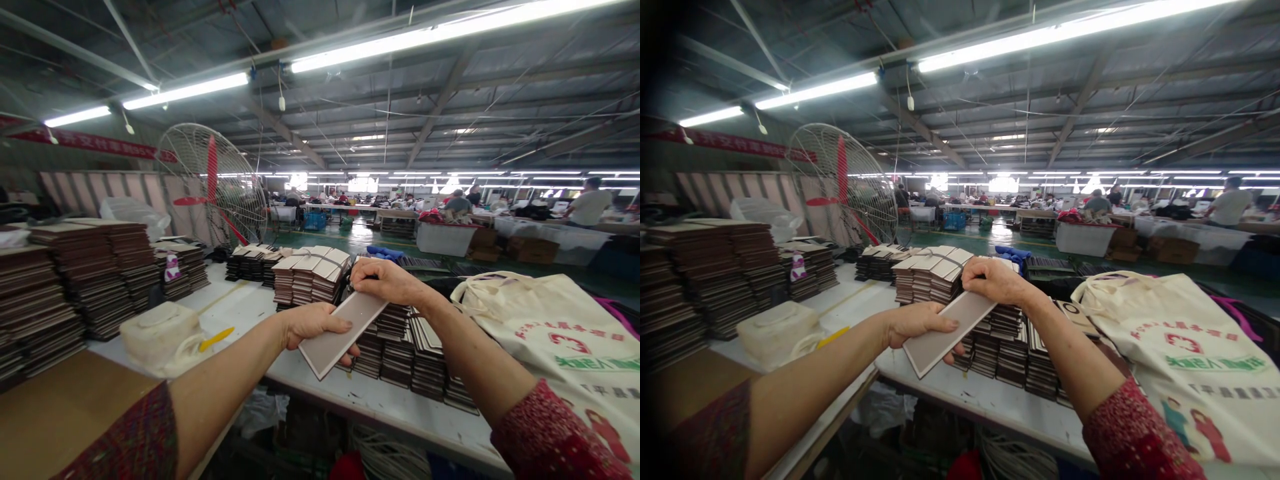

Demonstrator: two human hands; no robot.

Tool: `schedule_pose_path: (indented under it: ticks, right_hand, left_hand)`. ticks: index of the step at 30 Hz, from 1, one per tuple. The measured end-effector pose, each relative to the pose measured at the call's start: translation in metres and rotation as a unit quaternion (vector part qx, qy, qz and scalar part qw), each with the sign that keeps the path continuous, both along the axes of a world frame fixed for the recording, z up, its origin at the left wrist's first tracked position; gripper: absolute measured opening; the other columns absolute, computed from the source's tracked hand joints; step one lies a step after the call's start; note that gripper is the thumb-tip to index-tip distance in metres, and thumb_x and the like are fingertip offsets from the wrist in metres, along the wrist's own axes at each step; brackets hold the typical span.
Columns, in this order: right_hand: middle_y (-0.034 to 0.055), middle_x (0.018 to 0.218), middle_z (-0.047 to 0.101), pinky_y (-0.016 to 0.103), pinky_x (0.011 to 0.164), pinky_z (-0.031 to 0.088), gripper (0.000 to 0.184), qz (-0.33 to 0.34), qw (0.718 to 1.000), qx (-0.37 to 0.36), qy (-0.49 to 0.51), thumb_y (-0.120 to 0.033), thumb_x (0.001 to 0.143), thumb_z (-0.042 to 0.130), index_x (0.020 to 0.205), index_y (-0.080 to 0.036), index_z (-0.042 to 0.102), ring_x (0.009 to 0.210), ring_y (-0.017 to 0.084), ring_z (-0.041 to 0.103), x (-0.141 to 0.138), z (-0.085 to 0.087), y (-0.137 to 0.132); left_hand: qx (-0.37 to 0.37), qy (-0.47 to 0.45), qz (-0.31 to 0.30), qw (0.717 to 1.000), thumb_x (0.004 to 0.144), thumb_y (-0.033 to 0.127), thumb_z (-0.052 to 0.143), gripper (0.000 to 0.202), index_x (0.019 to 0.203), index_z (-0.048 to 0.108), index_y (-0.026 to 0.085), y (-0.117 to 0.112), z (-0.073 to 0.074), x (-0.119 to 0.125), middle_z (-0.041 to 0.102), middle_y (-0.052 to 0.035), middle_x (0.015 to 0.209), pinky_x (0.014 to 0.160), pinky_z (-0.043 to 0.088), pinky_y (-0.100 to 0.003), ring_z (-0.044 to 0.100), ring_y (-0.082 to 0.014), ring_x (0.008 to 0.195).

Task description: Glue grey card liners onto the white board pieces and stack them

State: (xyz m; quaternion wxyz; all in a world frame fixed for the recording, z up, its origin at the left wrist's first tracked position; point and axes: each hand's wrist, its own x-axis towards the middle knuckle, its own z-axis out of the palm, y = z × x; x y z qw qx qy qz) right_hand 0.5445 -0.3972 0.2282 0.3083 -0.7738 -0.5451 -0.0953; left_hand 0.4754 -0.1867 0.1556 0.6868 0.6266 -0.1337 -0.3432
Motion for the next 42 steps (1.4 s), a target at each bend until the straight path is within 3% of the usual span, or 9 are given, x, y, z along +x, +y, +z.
schedule_pose_path:
  ticks: [13,21,27,33,36,38,40,42]
  right_hand:
    - [0.0012,0.082,0.066,0.026,0.074,0.044,0.014,-0.055,0.992,-0.091,-0.062,-0.01,0.076,0.055,0.071,-0.019,0.065,0.077,0.015,0.059,-0.007,0.004,0.003]
    - [0.0022,0.081,0.066,0.027,0.075,0.045,0.016,-0.063,0.987,-0.097,-0.109,-0.008,0.076,0.053,0.07,-0.019,0.064,0.078,0.016,0.059,-0.004,0.004,-0.002]
    - [0.0016,0.081,0.066,0.027,0.073,0.047,0.016,-0.106,0.982,-0.079,-0.136,-0.012,0.079,0.054,0.07,-0.02,0.064,0.075,0.016,0.06,0.003,0.002,-0.017]
    - [0.0045,0.09,0.07,0.034,0.082,0.052,0.022,-0.129,0.979,-0.037,-0.152,-0.025,0.088,0.053,0.078,-0.021,0.071,0.084,0.02,0.065,0.003,0.001,-0.028]
    - [0.0092,0.112,0.069,0.044,0.096,0.049,0.026,-0.147,0.97,0.008,-0.193,-0.034,0.093,0.052,0.1,-0.022,0.074,0.104,0.026,0.064,-0.011,-0.005,-0.018]
    - [0.0112,0.12,0.066,0.047,0.1,0.046,0.033,-0.189,0.949,0.078,-0.239,-0.033,0.096,0.048,0.121,-0.021,0.067,0.111,0.028,0.061,-0.027,-0.013,-0.003]
    - [0.0086,0.109,0.07,0.041,0.094,0.05,0.036,-0.219,0.932,0.146,-0.248,-0.031,0.099,0.046,0.13,-0.021,0.061,0.101,0.024,0.065,-0.048,-0.022,0.017]
    - [0.0032,0.086,0.072,0.036,0.084,0.053,0.033,-0.23,0.934,0.177,-0.206,-0.032,0.101,0.046,0.129,-0.022,0.061,0.082,0.02,0.068,-0.068,-0.033,0.039]
  left_hand:
    - [0.021,-0.02,0.022,0.999,0.065,0.046,0.086,0.055,0.099,0.057,0.014,-0.005,0.001,-0.005,0.076,-0.0155,0.086,0.073,0.058,-0.041,0.074,-0.0258,0.07]
    - [0.023,-0.021,0.016,0.999,0.063,0.05,0.086,0.057,0.098,0.057,0.015,-0.003,0.001,-0.01,0.077,-0.0142,0.084,0.073,0.058,-0.041,0.074,-0.0259,0.068]
    - [0.02,-0.025,0.012,0.999,0.068,0.048,0.083,0.051,0.099,0.06,0.014,0.01,-0.004,-0.021,0.076,-0.0144,0.09,0.073,0.057,-0.037,0.073,-0.0224,0.066]
    - [-0.021,-0.045,0.081,0.995,0.076,0.051,0.077,0.051,0.108,0.059,0.015,0.053,-0.025,-0.058,0.075,-0.0161,0.1,0.064,0.056,-0.029,0.074,-0.0228,0.073]
    - [-0.057,-0.039,0.137,0.988,0.078,0.05,0.076,0.05,0.109,0.059,0.015,0.068,-0.042,-0.086,0.075,-0.0159,0.101,0.063,0.056,-0.027,0.074,-0.0216,0.075]
    - [-0.076,-0.037,0.172,0.981,0.08,0.05,0.075,0.048,0.109,0.06,0.014,0.072,-0.052,-0.103,0.075,-0.0155,0.1,0.065,0.057,-0.026,0.074,-0.0204,0.075]
    - [-0.087,-0.036,0.206,0.974,0.081,0.05,0.074,0.047,0.108,0.061,0.014,0.072,-0.06,-0.119,0.075,-0.0154,0.099,0.064,0.057,-0.026,0.074,-0.0197,0.075]
    - [-0.101,-0.032,0.238,0.966,0.082,0.051,0.073,0.047,0.11,0.062,0.014,0.071,-0.066,-0.135,0.075,-0.0151,0.098,0.064,0.057,-0.026,0.074,-0.0196,0.074]
